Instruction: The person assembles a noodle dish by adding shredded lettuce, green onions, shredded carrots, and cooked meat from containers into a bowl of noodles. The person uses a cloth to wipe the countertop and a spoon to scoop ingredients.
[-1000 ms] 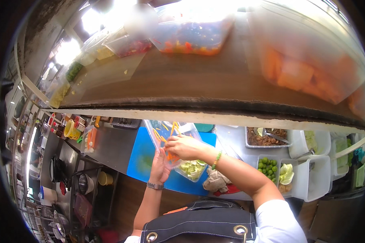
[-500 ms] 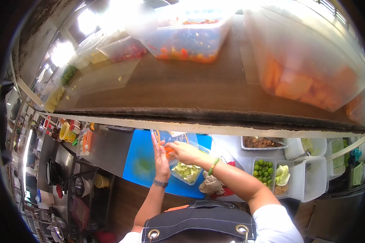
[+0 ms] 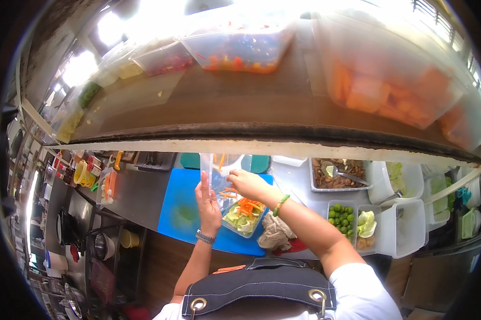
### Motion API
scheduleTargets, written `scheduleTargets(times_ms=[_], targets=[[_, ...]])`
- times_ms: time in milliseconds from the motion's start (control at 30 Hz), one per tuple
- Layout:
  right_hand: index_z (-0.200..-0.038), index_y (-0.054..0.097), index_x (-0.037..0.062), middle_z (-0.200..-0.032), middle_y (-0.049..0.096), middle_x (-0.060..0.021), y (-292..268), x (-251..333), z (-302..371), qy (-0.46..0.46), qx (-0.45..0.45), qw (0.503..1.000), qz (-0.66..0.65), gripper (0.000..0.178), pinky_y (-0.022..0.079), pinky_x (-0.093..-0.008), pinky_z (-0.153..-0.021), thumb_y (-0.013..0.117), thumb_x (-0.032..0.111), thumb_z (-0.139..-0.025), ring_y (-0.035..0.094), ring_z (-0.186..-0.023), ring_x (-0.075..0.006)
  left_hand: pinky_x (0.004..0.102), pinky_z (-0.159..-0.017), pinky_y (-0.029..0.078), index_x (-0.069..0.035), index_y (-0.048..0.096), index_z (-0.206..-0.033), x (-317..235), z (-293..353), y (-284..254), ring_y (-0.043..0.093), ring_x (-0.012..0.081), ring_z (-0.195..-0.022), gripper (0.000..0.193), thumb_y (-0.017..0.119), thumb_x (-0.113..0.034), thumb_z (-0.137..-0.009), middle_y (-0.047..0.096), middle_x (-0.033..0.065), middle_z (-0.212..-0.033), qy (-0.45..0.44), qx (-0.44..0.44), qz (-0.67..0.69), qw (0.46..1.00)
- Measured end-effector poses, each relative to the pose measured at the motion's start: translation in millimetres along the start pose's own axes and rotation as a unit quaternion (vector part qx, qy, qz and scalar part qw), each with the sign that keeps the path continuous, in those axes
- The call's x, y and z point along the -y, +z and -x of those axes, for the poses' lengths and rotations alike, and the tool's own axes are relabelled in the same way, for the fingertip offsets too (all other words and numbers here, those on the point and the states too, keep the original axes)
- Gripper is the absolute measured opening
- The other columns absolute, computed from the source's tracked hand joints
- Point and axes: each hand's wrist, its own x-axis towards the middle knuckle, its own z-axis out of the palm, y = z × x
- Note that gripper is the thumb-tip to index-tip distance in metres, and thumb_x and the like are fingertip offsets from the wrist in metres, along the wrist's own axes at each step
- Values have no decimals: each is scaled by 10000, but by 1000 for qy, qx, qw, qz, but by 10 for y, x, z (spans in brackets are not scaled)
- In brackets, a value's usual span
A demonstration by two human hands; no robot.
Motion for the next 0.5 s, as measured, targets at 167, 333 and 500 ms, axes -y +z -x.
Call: scheduleTargets(times_ms=[167, 333, 500], targets=[[-1101, 616, 49, -1095, 628, -118, 119, 86, 61, 5, 102, 995, 7, 240, 486, -384, -880, 587, 124, -875, 582, -1070, -295, 396, -1031, 350, -160, 287, -1501, -15, -18, 12, 421, 300, -1199, 534, 419, -80, -990, 428, 168, -1303, 8, -10, 43, 999], [-1088, 644, 52, -1164, 629, -83, -88, 60, 408, -57, 146, 980, 124, 279, 508, -350, -894, 590, 68, -815, 589, -1090, -247, 393, -1033, 361, -134, 249, -1506, 462, 64, -11, 429, 265, -1209, 525, 397, -87, -1004, 419, 155, -1336, -59, -60, 42, 996], [-1085, 653, 45, -1206, 619, -110, -741, 452, 642, 11, 154, 980, 126, 246, 514, -378, -902, 563, 96, -862, 603, -1089, -282, 448, -1004, 417, -141, 224, -1495, 1152, 262, -395, 460, 274, -1196, 550, 447, -156, -992, 384, 123, -1414, -388, -108, 377, 834]])
